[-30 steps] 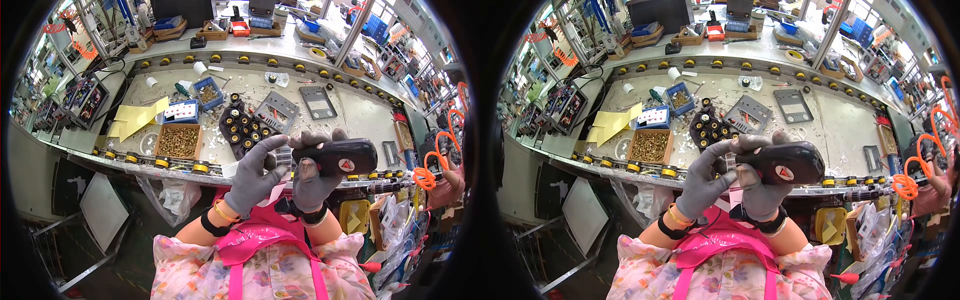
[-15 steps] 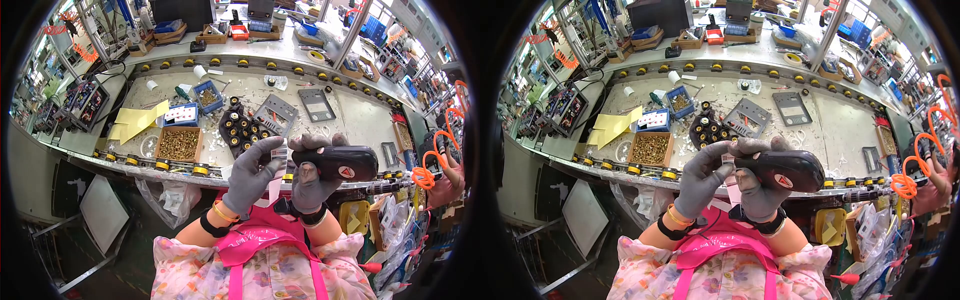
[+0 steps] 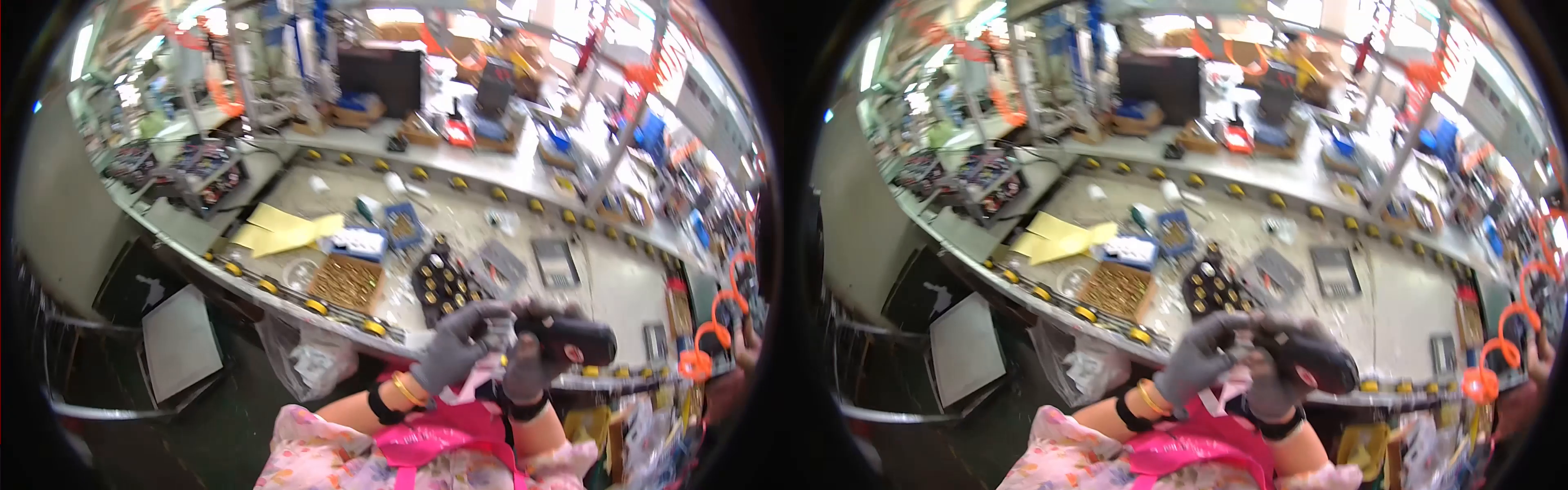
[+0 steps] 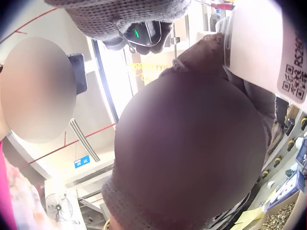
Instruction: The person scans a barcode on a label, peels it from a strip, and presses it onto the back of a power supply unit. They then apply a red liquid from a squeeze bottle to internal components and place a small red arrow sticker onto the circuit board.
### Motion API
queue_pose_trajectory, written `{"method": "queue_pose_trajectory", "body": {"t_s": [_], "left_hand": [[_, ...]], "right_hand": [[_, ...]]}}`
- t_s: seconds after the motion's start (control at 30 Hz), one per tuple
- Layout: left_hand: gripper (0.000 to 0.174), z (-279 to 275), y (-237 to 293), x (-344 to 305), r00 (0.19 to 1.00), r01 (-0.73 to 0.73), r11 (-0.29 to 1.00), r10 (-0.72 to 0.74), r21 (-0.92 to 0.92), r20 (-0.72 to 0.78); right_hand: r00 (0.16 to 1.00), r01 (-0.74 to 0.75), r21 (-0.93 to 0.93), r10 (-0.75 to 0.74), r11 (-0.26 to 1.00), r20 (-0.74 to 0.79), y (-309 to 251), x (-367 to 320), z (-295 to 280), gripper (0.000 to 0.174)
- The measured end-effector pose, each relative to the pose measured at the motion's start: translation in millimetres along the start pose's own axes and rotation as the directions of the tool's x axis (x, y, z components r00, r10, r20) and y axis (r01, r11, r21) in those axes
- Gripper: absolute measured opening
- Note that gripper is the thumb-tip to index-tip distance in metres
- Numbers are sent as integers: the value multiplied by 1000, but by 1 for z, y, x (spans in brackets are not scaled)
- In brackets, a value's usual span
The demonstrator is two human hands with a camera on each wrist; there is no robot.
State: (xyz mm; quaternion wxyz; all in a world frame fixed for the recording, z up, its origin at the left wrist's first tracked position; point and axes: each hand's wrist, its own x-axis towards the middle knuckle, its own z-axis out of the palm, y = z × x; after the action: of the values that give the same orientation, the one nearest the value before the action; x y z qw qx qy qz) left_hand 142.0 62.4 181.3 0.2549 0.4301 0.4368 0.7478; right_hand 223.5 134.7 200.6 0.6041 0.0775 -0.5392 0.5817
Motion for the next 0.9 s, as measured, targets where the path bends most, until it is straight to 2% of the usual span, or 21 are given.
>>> {"method": "queue_pose_trajectory", "body": {"t_s": [0.03, 0.07, 0.33, 0.37, 0.6, 0.8, 0.9], "left_hand": [[41, 0, -5, -1, 1000, 19, 999, -19, -47, -9], [42, -2, -4, -4, 998, 69, 998, -69, 3, -3], [41, -7, 14, -14, 999, 28, 998, -29, -55, -20], [41, -8, 13, -15, 999, 28, 998, -29, -61, -26], [42, -19, 20, -22, 998, 52, 999, -52, 15, -38], [42, -20, 17, -24, 996, -10, 1000, 10, 4, -86], [42, -29, 22, -25, 992, 128, 940, -126, 315, -26]], "right_hand": [[1000, 1, -18, -2, 1000, -8, 2, -1, -1, 68], [998, 64, -90, -64, 994, 2, 2, 2, 3, 67], [997, 71, -83, -68, 994, 41, -1, -2, 18, 64], [992, 97, -60, -92, 993, 83, 0, -2, 20, 63], [996, 51, -59, -47, 997, 80, 0, -8, 32, 63], [994, 79, -74, -74, 994, 75, 0, -8, 42, 62], [992, 90, -35, -87, 995, 92, 1, -7, 44, 64]]}}
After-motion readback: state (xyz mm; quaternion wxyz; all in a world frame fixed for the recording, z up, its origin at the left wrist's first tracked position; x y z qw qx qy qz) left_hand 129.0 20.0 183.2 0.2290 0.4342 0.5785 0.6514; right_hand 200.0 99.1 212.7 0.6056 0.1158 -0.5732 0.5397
